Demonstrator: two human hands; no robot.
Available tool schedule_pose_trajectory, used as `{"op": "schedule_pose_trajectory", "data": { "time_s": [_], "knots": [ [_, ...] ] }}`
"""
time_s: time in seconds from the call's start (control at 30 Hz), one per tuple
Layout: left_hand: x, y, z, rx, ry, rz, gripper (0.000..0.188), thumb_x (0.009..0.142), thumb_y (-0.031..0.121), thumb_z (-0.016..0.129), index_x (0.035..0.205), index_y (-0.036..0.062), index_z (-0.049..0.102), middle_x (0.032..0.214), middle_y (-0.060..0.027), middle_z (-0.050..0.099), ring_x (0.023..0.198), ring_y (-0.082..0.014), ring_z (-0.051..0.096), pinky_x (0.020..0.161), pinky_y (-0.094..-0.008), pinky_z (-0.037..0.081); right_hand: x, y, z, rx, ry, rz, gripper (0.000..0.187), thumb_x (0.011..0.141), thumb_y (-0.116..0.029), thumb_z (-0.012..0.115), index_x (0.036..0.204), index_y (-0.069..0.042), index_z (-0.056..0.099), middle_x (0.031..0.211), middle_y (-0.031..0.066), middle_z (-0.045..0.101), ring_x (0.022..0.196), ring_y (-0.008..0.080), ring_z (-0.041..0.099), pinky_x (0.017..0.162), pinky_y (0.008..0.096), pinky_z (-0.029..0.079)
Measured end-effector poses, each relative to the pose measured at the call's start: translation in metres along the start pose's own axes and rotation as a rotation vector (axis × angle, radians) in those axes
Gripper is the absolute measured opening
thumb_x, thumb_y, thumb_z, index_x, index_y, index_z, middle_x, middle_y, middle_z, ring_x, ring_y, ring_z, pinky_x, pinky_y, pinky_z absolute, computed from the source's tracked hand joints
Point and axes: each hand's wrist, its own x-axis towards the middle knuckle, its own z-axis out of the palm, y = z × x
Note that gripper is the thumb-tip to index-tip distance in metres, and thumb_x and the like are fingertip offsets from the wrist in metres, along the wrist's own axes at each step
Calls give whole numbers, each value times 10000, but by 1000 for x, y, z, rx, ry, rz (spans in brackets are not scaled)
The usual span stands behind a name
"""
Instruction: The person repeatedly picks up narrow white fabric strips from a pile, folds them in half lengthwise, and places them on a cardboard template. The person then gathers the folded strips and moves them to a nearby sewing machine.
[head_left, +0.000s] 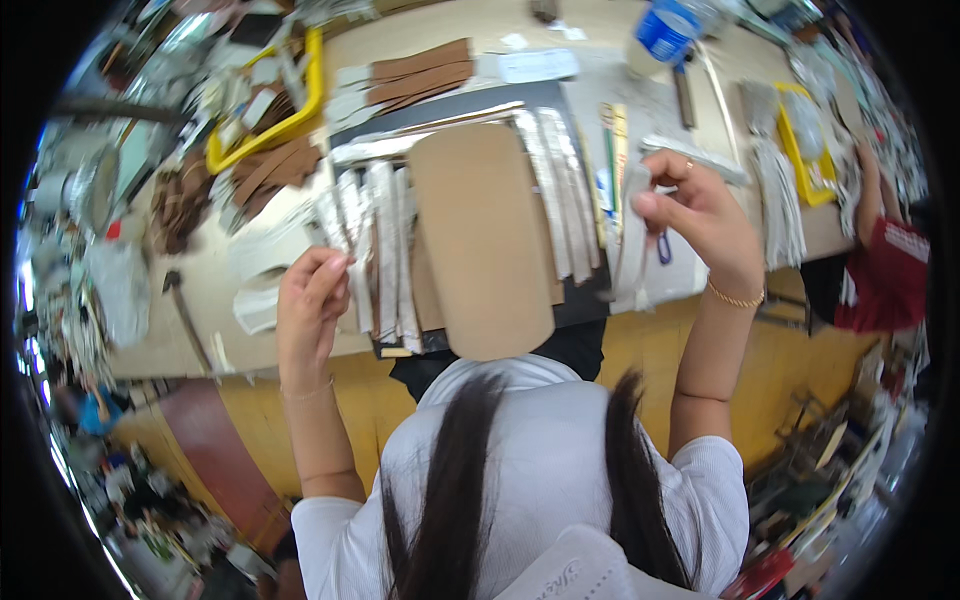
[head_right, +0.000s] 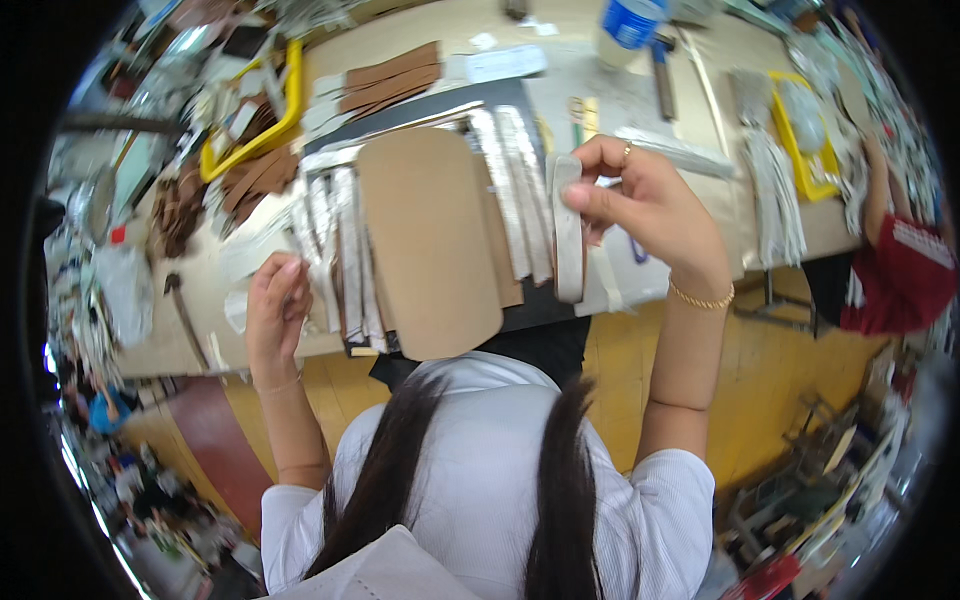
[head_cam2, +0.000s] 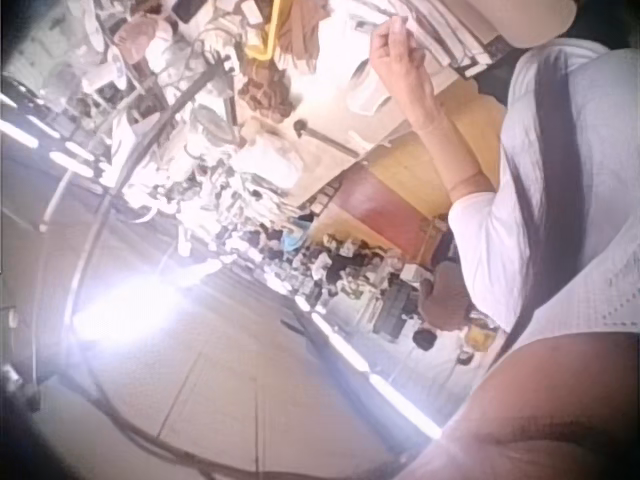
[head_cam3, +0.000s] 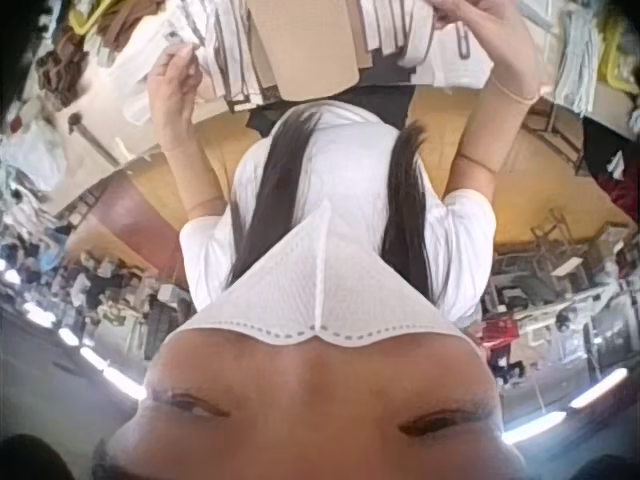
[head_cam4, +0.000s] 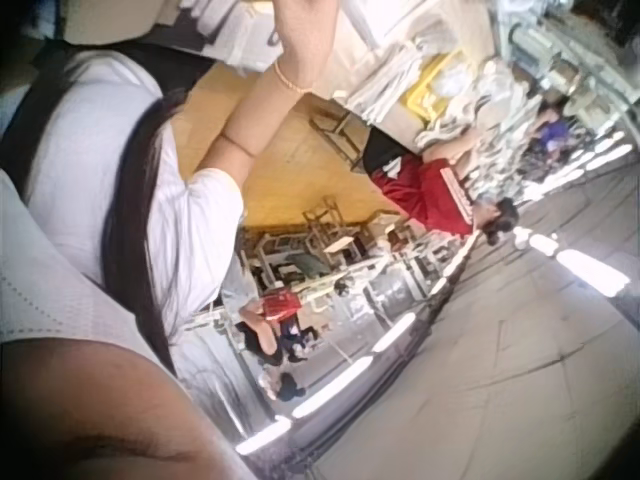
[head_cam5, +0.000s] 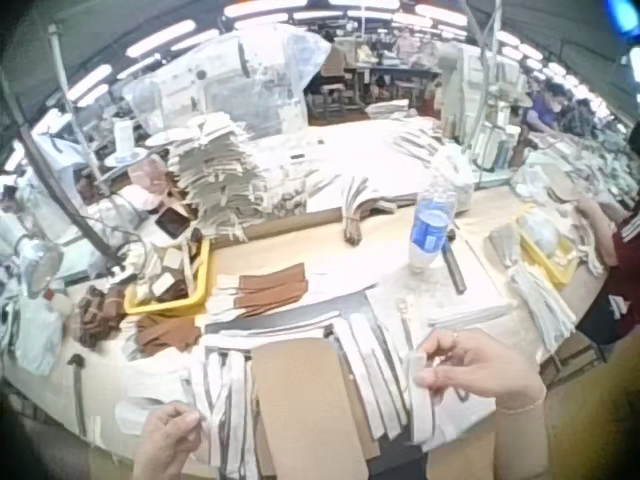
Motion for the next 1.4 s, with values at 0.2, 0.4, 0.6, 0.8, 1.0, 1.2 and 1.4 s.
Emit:
{"op": "schedule_pose_trajectory", "data": {
  "time_s": [0.2, 0.4, 0.6, 0.8, 1.0, 1.2, 1.4],
  "knots": [
    [2, 5, -11, 407, 231, 105, 181, 865, 170, 673, 887, -9, 654, 700, 22, 545, 600, -58, 462, 529, -211, 370, 109, 77, -17, -282, -24, -161, 206, 876, -170, 662, 1009, -35, 582, 836, -26, 552, 763, 70, 483, 706, 227, 420],
    [20, -19, 1, 837, 248, 380, 277, 797, 267, 733, 900, 17, 673, 774, -57, 598, 735, -194, 576, 660, -306, 464, 124, 64, 5, -795, 289, -338, 357, 830, -217, 718, 1129, -57, 610, 954, -14, 505, 709, 81, 392, 695, 204, 386],
    [45, -13, 30, 1156, 265, 303, 380, 727, 337, 777, 919, 46, 627, 768, -78, 591, 721, -242, 581, 640, -359, 462, 111, 49, 5, -659, 365, -317, 359, 794, -250, 744, 1088, -61, 660, 945, 25, 544, 709, 82, 431, 681, 218, 415],
    [53, -16, 28, 992, 269, 265, 311, 706, 221, 800, 915, 43, 654, 697, -42, 584, 634, -187, 550, 610, -313, 447, 92, 39, 14, -590, 373, -340, 240, 826, -167, 714, 1027, -39, 679, 920, 5, 553, 687, 61, 431, 655, 204, 403],
    [53, -25, 23, 811, 263, 474, 239, 754, 121, 767, 942, 23, 655, 701, 6, 576, 615, -67, 516, 546, -208, 397, 86, 29, 27, -530, 328, -400, 197, 841, -130, 694, 1004, -22, 672, 911, 14, 568, 680, 65, 457, 663, 206, 413],
    [42, -9, 26, 43, 98, 83, 222, 786, 53, 738, 972, -18, 640, 809, 8, 594, 586, -13, 482, 514, -152, 352, 77, 11, 49, -379, 230, -439, 174, 848, -121, 687, 980, -11, 661, 884, 9, 587, 723, 73, 508, 682, 212, 426],
    [9, 30, 51, -43, -79, -41, 253, 781, 36, 735, 1007, -36, 646, 893, -41, 662, 714, -71, 602, 673, -189, 487, 64, -13, 81, -273, 75, -413, 200, 817, -137, 720, 974, -25, 666, 887, 29, 604, 799, 110, 555, 755, 235, 446]
  ]
}}
